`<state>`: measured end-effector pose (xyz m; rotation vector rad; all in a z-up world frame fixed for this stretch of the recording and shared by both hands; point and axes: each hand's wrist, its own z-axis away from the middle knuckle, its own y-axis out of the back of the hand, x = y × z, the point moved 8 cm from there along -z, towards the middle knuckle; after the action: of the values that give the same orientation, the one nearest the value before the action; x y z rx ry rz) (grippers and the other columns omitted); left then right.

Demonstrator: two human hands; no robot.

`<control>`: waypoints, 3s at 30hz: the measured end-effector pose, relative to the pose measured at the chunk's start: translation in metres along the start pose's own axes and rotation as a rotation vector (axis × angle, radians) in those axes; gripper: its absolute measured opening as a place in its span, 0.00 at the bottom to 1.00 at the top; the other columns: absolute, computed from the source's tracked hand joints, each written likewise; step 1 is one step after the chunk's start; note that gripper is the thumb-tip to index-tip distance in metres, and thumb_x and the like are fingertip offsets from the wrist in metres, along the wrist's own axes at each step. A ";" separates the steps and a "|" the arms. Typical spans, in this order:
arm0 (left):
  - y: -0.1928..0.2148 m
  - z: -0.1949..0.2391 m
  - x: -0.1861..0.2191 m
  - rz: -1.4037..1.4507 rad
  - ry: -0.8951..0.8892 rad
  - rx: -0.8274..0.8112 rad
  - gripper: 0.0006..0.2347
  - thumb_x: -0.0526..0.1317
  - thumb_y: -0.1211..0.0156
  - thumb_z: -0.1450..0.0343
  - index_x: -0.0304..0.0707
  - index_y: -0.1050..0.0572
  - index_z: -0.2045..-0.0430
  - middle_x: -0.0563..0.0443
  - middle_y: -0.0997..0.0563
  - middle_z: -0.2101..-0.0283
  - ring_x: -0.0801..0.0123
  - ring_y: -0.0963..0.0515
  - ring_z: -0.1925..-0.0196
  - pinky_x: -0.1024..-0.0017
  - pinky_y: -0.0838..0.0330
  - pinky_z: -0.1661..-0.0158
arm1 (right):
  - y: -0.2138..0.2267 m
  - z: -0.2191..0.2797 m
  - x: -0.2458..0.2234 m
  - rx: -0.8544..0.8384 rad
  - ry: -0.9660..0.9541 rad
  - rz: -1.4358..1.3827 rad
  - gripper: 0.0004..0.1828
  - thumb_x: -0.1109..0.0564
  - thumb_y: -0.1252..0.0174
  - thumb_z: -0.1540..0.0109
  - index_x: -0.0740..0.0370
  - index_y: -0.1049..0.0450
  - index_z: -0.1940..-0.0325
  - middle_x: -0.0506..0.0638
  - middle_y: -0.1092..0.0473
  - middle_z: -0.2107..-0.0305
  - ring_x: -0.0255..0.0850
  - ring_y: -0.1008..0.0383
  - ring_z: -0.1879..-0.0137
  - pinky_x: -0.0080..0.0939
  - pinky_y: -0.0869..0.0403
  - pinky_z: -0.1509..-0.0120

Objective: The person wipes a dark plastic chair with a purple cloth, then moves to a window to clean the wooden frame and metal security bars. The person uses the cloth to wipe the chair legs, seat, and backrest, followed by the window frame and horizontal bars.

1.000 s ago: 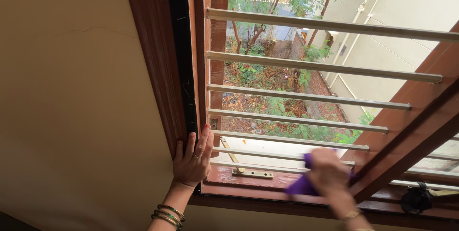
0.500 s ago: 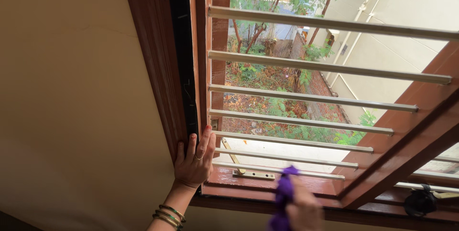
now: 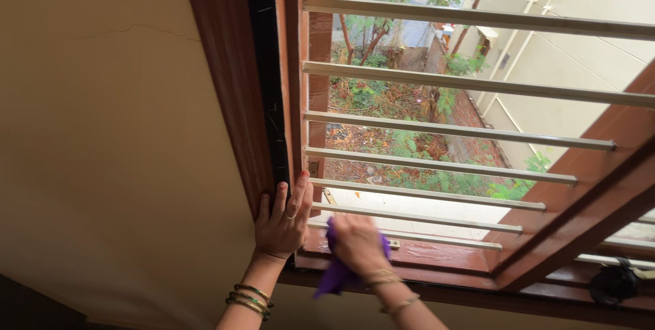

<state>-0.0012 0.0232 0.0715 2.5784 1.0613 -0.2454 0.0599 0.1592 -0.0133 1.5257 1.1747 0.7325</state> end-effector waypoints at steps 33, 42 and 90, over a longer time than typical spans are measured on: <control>-0.002 0.005 0.002 0.020 0.010 -0.007 0.18 0.40 0.59 0.22 0.49 0.21 0.43 0.60 0.35 0.27 0.56 0.49 0.21 0.53 0.49 0.27 | 0.109 0.166 0.179 0.320 -0.165 0.584 0.27 0.67 0.51 0.43 0.71 0.35 0.38 0.64 0.32 0.44 0.57 0.35 0.31 0.48 0.33 0.27; -0.001 0.000 0.003 0.018 0.036 0.016 0.17 0.40 0.58 0.22 0.51 0.23 0.42 0.61 0.35 0.26 0.57 0.46 0.23 0.53 0.47 0.27 | 0.029 0.119 0.026 0.261 -0.106 -0.108 0.32 0.68 0.50 0.50 0.66 0.31 0.40 0.67 0.29 0.47 0.61 0.28 0.41 0.55 0.29 0.37; 0.063 0.078 -0.062 0.744 0.213 -0.259 0.12 0.29 0.45 0.32 0.34 0.25 0.56 0.45 0.23 0.48 0.53 0.23 0.48 0.58 0.29 0.47 | 0.005 0.054 -0.101 0.396 0.269 0.077 0.18 0.62 0.41 0.57 0.62 0.23 0.63 0.59 0.26 0.51 0.53 0.26 0.45 0.46 0.25 0.48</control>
<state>-0.0022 -0.0879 0.0326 2.5844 0.1163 0.3342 0.0751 0.0454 -0.0118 1.8469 1.5370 0.8077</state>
